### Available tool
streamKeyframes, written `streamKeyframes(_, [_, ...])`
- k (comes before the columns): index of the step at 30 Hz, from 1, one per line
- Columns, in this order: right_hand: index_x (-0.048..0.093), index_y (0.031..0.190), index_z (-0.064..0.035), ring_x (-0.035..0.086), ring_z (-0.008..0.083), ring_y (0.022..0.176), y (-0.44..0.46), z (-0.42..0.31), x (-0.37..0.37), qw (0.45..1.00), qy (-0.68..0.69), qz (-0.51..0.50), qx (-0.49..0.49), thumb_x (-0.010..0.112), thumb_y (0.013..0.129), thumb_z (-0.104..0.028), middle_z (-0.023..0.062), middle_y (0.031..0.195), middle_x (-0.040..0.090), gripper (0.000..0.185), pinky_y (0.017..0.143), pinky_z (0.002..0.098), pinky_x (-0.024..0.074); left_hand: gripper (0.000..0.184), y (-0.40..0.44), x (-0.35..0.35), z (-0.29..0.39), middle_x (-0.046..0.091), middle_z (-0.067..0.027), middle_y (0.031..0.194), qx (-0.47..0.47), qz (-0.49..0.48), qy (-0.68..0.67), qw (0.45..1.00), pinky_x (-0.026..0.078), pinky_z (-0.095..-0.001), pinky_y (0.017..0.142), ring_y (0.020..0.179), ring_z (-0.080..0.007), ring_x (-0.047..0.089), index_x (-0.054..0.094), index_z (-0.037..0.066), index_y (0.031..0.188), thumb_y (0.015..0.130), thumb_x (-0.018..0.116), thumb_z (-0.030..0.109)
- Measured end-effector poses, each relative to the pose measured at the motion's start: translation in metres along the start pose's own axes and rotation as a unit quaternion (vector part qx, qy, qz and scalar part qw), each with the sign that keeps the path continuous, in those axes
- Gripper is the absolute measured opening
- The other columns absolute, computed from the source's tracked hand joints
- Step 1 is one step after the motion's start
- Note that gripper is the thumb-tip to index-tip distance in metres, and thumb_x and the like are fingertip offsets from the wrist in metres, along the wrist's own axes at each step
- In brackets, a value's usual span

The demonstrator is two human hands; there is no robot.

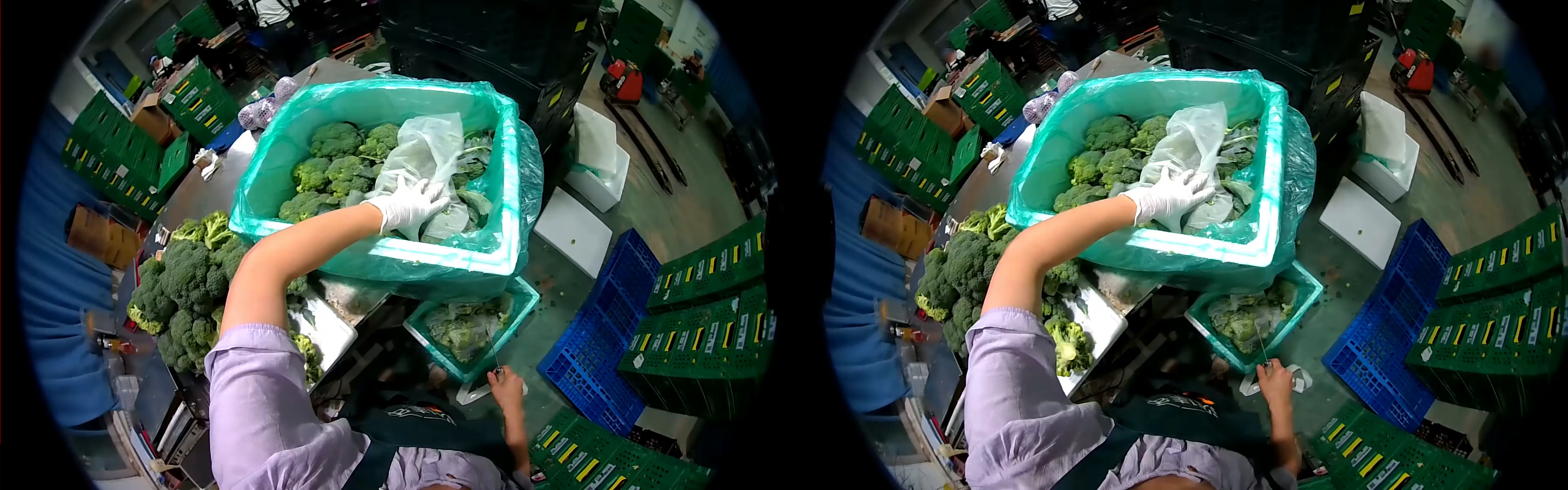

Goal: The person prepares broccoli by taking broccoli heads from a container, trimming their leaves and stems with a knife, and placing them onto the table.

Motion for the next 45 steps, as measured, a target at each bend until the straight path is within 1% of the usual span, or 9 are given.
streamKeyframes(5, [0.063,0.083,-0.0033,0.061,0.041,0.077,-0.008,0.006,0.0,1.0,-0.018,-0.014,0.003,0.071,0.075,-0.025,0.021,0.079,0.065,0.025,0.068,0.0462,0.0488,0.054,0.001,-0.001,-0.01,0.051,-0.0187,0.124,0.073,0.037,-0.078,0.994,0.051,-0.0408,0.072,0.088,-0.0312,0.062,0.062,0.006,0.108,0.063,0.075,0.033])
streamKeyframes(8, [0.063,0.083,-0.0032,0.061,0.0409,0.078,-0.009,0.01,0.0,0.999,-0.022,-0.018,0.016,0.071,0.075,-0.026,0.0208,0.08,0.065,0.026,0.068,0.0464,0.0489,0.017,0.017,0.002,-0.055,0.06,-0.0124,0.067,0.069,0.089,-0.28,0.953,0.047,-0.0372,0.066,0.072,-0.0267,0.061,0.065,0.004,0.064,0.063,0.069,0.021])
streamKeyframes(11, [0.063,0.084,-0.0025,0.062,0.0408,0.077,-0.01,0.015,-0.003,1.0,-0.006,-0.014,0.004,0.07,0.075,-0.027,0.0212,0.079,0.065,0.027,0.069,0.0465,0.0491,0.009,0.004,-0.049,-0.088,0.062,-0.0134,0.075,-0.056,0.18,-0.314,0.931,0.048,-0.0365,0.067,0.07,-0.0302,0.059,0.065,0.004,0.065,0.066,0.066,0.013])
streamKeyframes(15, [0.063,0.086,-0.0006,0.062,0.0413,0.076,-0.014,0.028,0.006,0.999,-0.016,-0.034,0.018,0.069,0.075,-0.025,0.0228,0.08,0.064,0.028,0.069,0.0464,0.0493,0.026,0.033,-0.017,-0.138,0.06,-0.016,0.1,-0.117,0.185,-0.295,0.93,0.048,-0.0391,0.078,0.086,-0.0313,0.06,0.069,0.008,0.09,0.068,0.071,0.02])
streamKeyframes(18, [0.063,0.086,-0.0009,0.062,0.0415,0.077,-0.015,0.031,0.009,0.999,-0.013,-0.042,0.024,0.07,0.075,-0.026,0.0223,0.08,0.065,0.028,0.069,0.0464,0.0495,0.089,0.058,0.026,-0.155,0.027,-0.0226,0.137,-0.173,0.199,-0.202,0.943,0.042,-0.0447,0.096,0.116,-0.0427,0.044,0.045,0.02,0.13,0.052,0.081,0.041])
streamKeyframes(26, [0.061,0.086,-0.0032,0.061,0.0419,0.079,-0.009,0.015,0.018,0.996,-0.033,-0.072,0.027,0.069,0.076,-0.029,0.0221,0.081,0.065,0.029,0.068,0.0492,0.0482,0.016,0.032,-0.009,-0.102,0.065,-0.0191,0.075,-0.167,0.204,-0.157,0.952,0.05,-0.0449,0.066,0.069,-0.0362,0.064,0.066,0.006,0.079,0.081,0.052,0.012])
streamKeyframes(37, [0.06,0.086,-0.0014,0.06,0.0438,0.075,-0.006,0.013,0.013,0.999,-0.02,-0.021,-0.026,0.071,0.075,-0.027,0.0245,0.077,0.063,0.03,0.063,0.0501,0.0474,0.012,-0.066,-0.137,-0.124,0.065,-0.0078,0.084,-0.221,0.379,-0.355,0.825,0.049,-0.025,0.069,0.072,-0.0117,0.059,0.07,0.006,0.086,0.081,0.059,0.009])
streamKeyframes(43, [0.059,0.086,-0.0004,0.059,0.0446,0.076,-0.01,0.015,0.014,0.999,-0.024,-0.001,-0.044,0.07,0.075,-0.028,0.0256,0.079,0.063,0.032,0.065,0.0507,0.0471,0.018,-0.09,-0.194,-0.105,0.065,-0.0117,0.074,-0.14,0.496,-0.157,0.843,0.05,-0.0327,0.063,0.068,-0.0266,0.064,0.069,0.01,0.081,0.082,0.055,0.02])
streamKeyframes(45, [0.059,0.085,-0.0002,0.059,0.0446,0.076,-0.014,0.013,0.013,0.999,-0.024,-0.002,-0.041,0.07,0.075,-0.029,0.0255,0.078,0.063,0.032,0.066,0.0508,0.047,0.028,-0.066,-0.157,-0.109,0.063,-0.0139,0.069,-0.216,0.305,-0.166,0.912,0.052,-0.0354,0.066,0.067,-0.0286,0.064,0.068,0.006,0.078,0.085,0.05,0.027])
Point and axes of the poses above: each hand's wrist, its own y-axis towards the middle knuckle, its own x-axis out of the palm, z = x × y, the point moved 8 cm from there along y, towards the middle knuckle
